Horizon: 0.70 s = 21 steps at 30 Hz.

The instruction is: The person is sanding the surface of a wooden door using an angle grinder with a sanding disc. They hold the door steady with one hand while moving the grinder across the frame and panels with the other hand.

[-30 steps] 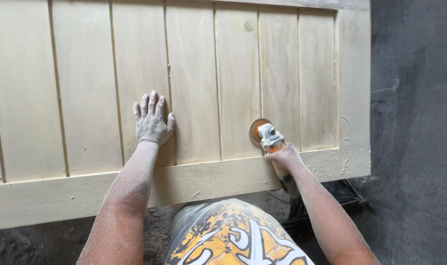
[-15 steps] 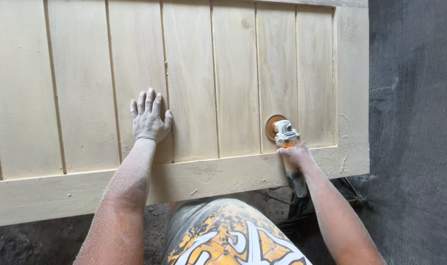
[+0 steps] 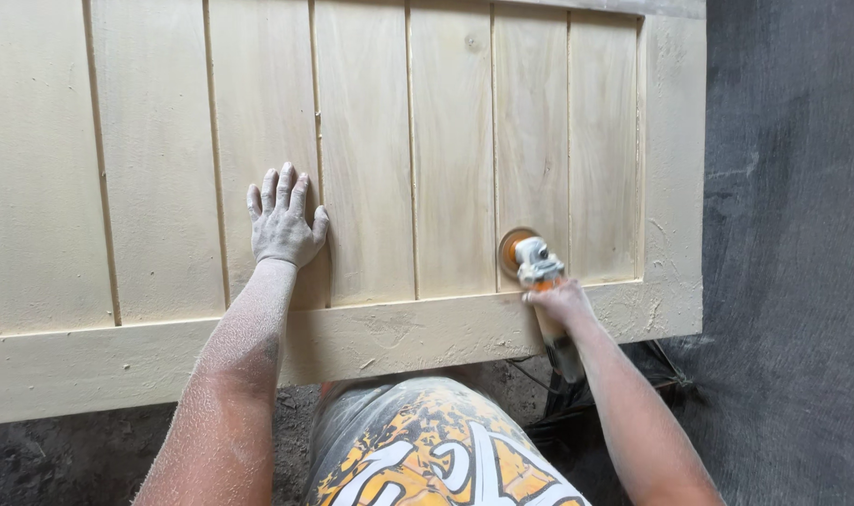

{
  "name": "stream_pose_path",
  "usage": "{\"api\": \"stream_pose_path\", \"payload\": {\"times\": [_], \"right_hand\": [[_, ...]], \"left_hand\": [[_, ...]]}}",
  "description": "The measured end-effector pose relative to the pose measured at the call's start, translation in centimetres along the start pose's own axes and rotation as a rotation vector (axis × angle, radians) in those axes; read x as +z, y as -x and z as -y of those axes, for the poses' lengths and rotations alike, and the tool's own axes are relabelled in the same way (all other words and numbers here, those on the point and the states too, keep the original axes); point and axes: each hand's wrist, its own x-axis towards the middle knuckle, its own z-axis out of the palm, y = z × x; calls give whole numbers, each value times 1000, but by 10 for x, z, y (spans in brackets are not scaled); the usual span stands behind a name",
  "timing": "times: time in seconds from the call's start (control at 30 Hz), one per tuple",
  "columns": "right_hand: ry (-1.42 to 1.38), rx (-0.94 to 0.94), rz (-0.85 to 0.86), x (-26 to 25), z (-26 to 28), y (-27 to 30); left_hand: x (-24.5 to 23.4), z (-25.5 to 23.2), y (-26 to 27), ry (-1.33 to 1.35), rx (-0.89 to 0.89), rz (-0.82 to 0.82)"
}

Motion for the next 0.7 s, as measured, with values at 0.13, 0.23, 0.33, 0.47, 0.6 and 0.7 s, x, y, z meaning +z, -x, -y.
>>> {"api": "stream_pose_path", "payload": {"times": [0.13,0.23,0.33,0.47,0.6,0.7], "right_hand": [[70,-16,5,-3,5,-18],[162,-153,36,7,6,-14],[269,-214,31,27,-7,0],[285,-208,35,35,-8,3],[24,58,-10,12,-22,8],[-200,2,-28,-11,-29,11]], "left_hand": [[-3,-1,-1,14,-2,2],[-8,-5,-3,29,-9,-4],[-9,-1,1,53,-24,35],[-10,-3,1,57,-14,-8],[-1,-2,0,39,12,-37],[0,1,4,20,-1,-23]]}}
